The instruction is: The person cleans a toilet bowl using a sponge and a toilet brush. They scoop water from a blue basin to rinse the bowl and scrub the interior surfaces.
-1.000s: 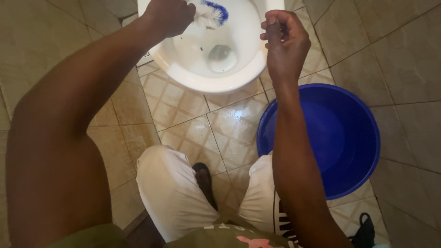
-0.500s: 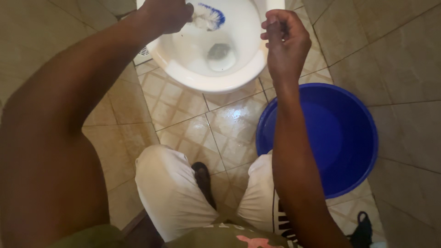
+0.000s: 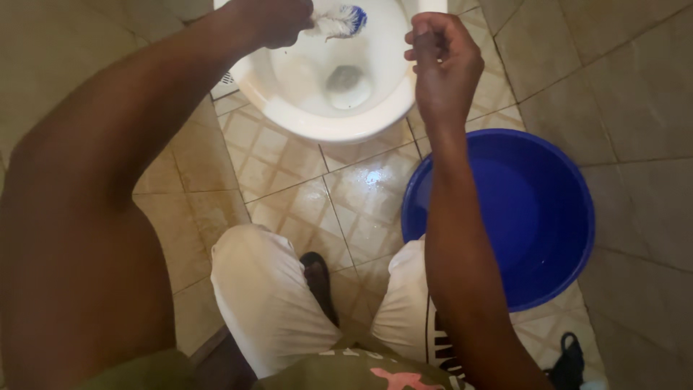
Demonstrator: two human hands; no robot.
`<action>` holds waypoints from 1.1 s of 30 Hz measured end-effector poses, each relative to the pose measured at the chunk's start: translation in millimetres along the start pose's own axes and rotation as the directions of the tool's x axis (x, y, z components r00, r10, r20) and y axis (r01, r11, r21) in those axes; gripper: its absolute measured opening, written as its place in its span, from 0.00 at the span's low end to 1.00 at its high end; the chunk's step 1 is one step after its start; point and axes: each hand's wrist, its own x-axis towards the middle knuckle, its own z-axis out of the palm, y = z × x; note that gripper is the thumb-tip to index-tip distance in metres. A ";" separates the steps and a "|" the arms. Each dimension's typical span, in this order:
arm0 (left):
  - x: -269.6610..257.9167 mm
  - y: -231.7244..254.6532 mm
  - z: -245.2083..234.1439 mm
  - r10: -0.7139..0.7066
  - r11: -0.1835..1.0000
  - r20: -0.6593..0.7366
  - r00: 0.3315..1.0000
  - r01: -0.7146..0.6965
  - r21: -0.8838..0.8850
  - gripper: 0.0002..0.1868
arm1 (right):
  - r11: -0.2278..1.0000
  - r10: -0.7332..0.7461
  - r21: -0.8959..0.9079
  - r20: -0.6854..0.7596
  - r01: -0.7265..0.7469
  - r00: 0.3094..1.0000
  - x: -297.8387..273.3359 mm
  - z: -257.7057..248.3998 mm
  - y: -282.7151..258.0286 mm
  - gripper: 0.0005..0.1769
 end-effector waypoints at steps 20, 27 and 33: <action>-18.9 5.4 -9.4 -0.097 0.995 -0.030 0.995 0.097 -0.012 0.10 | 0.999 0.038 -0.022 -0.032 -0.039 0.999 1.1 -11.0 1.5 0.07; -36.1 14.9 -13.4 -0.164 0.983 -0.305 0.938 0.130 -0.128 0.16 | 0.995 0.094 -0.040 -0.043 -0.095 0.995 3.7 -7.0 -2.1 0.09; -29.4 30.3 12.8 -0.092 0.992 -0.121 0.988 0.102 0.076 0.08 | 0.997 0.073 0.025 0.003 -0.073 0.997 3.6 -7.7 1.4 0.09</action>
